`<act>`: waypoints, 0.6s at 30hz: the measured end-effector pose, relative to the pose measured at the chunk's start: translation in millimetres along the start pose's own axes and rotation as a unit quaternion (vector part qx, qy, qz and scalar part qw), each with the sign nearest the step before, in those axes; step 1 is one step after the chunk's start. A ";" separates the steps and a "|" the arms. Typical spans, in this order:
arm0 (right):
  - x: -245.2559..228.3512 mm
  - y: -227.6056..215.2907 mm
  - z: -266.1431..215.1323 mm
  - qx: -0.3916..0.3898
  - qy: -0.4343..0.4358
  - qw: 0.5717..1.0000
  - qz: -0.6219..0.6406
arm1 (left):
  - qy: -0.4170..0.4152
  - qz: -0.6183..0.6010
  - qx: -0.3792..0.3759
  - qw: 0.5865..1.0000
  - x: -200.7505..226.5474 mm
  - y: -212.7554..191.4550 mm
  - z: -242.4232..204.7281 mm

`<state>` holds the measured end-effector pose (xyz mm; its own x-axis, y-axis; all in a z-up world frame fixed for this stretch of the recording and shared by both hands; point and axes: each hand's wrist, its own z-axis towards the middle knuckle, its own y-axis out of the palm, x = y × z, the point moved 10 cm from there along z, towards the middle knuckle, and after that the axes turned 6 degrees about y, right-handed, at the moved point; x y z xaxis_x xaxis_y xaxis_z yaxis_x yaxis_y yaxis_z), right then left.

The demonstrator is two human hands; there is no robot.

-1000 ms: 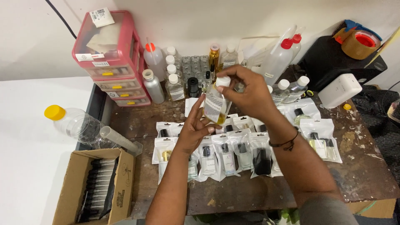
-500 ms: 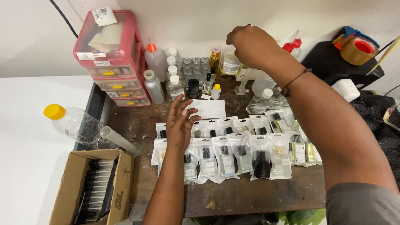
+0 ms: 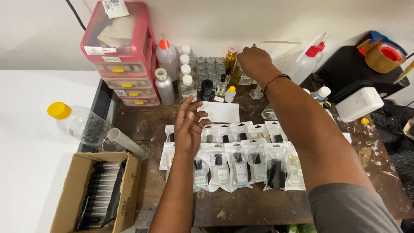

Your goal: The person handles small glass perfume bottles, placing them into individual white plastic bags and arranging them on a wooden table. They also organize a cardboard box containing black plastic caps and a black plastic bag, and retrieve larger bottles from a wall shelf.

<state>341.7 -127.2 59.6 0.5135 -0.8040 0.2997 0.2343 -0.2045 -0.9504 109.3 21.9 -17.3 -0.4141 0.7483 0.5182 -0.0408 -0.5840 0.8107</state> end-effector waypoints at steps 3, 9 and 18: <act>-0.7 -2.7 -5.7 -0.015 -0.006 1.000 -0.005 | 0.001 -0.005 0.003 1.000 0.8 -1.9 1.5; 0.9 -1.8 -6.1 -0.007 -0.011 0.999 -0.030 | -0.001 -0.008 0.004 1.000 3.3 -0.3 1.0; -52.3 -157.0 -89.8 0.136 -0.067 0.988 0.017 | -0.004 -0.002 -0.001 1.000 -1.3 -1.2 -0.6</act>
<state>203.9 -103.3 185.6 0.6254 -0.7228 0.2941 0.4196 -0.0063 -0.9077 109.3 21.5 -19.1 -0.4058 0.7531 0.5179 -0.0436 -0.5820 0.8121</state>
